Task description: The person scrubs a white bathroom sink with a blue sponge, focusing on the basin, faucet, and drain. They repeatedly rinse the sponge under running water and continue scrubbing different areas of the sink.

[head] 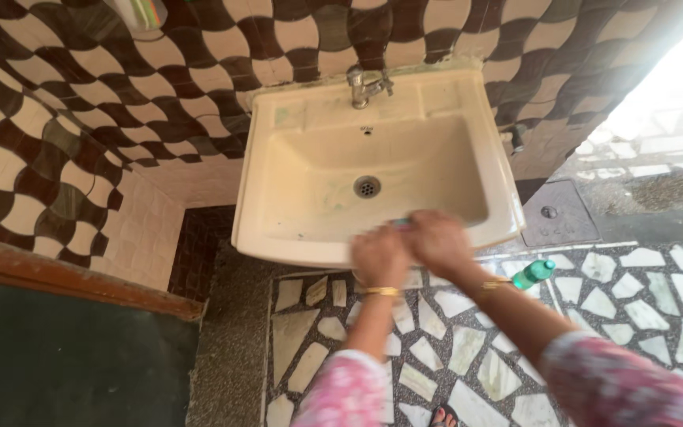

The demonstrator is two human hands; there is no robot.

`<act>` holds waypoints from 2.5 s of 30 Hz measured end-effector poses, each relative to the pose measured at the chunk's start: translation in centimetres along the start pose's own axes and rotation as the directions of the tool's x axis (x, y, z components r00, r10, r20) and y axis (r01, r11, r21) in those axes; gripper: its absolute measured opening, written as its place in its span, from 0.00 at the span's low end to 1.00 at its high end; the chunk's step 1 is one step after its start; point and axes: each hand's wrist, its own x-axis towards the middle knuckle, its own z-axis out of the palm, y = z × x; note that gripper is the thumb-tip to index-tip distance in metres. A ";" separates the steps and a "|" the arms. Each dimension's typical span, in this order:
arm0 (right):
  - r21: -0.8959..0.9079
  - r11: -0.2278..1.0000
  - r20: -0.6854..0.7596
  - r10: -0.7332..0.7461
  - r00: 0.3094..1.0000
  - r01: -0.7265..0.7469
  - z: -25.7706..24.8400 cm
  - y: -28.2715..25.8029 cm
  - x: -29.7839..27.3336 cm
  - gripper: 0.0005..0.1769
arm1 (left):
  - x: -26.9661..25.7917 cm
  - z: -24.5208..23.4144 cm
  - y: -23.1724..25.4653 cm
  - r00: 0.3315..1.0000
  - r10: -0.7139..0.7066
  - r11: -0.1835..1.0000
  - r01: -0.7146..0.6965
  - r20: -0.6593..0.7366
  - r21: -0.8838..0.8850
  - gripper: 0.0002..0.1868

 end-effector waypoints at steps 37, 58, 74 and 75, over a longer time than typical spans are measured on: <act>0.168 0.975 -0.088 0.165 0.982 -0.148 3.5 24.5 16.2 0.59 | 3.3 10.9 12.4 0.972 0.075 0.997 -0.080 0.222 0.011 0.33; -0.210 0.977 -0.038 0.024 0.999 -0.032 3.0 -10.8 0.6 0.14 | 8.1 -10.6 -15.6 0.932 0.263 0.791 -0.356 0.250 0.497 0.17; -0.165 0.986 -0.203 -0.029 0.979 -0.005 -0.8 3.0 -3.4 0.09 | 2.2 6.4 0.3 0.924 0.230 0.963 -0.261 0.306 0.065 0.19; -0.158 0.986 -0.221 0.024 0.975 -0.061 -0.5 2.9 -3.3 0.10 | 1.7 6.1 0.5 0.931 0.252 0.966 -0.260 0.265 -0.005 0.19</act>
